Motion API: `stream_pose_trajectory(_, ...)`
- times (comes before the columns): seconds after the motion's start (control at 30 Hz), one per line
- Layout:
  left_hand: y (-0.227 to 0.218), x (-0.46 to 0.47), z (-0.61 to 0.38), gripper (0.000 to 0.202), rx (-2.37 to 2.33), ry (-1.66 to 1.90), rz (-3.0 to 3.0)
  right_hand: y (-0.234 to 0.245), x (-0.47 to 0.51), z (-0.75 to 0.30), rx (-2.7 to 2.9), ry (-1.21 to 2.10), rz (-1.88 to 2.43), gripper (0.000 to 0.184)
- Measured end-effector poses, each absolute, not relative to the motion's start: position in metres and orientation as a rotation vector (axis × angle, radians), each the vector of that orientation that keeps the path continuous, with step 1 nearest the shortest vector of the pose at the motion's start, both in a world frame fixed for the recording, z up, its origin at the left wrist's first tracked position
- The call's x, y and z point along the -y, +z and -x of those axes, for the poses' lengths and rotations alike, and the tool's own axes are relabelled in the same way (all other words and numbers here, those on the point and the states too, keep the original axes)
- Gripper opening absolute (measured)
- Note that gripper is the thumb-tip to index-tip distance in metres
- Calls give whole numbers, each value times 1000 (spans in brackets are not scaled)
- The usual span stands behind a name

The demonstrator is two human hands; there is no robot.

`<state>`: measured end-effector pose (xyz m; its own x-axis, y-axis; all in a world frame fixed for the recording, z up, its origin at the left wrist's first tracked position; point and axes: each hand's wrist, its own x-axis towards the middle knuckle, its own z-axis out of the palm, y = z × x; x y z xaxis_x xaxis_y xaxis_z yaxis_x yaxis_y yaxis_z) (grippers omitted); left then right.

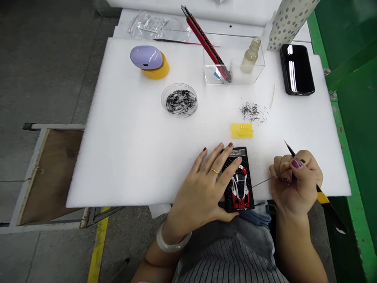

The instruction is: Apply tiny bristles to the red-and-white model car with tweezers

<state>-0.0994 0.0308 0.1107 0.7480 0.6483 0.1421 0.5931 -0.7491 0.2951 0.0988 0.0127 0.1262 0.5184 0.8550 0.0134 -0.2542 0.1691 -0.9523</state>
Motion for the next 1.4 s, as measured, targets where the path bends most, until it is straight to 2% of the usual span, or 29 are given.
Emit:
stream_pose_trajectory(0.3,108,-31,100,125,-951,344,-2735,137,-16,-112,722,897,1159,33)
stream_pose_trajectory(0.37,107,-31,99,127,-952,341,-2722,153,-32,-120,850,701,1184,25)
stream_pose_trajectory(0.47,106,-30,99,131,-948,343,-2702,182,-73,-133,1088,204,1167,15)
stream_pose_trajectory(0.53,106,-29,98,128,-940,344,-2705,198,-107,-140,1257,-38,1148,17)
stream_pose_trajectory(0.63,106,-29,99,122,-931,353,-2697,211,-155,-146,1480,-159,1119,22)
stream_pose_trajectory(0.83,109,-31,103,115,-867,416,-2551,200,-209,-145,1564,-100,1283,27)
stream_pose_trajectory(1.03,111,-31,104,119,-840,449,-2545,188,-217,-161,1657,66,1368,18)
stream_pose_trajectory(1.13,112,-31,104,118,-837,483,-2545,188,-204,-169,1581,131,1317,34)
stream_pose_trajectory(1.27,112,-32,104,119,-822,532,-2511,183,-178,-169,1407,405,1246,60)
stream_pose_trajectory(1.33,113,-32,104,117,-818,539,-2495,178,-166,-166,1323,433,1224,57)
stream_pose_trajectory(1.4,114,-33,103,116,-816,547,-2473,173,-158,-164,1319,443,1253,44)
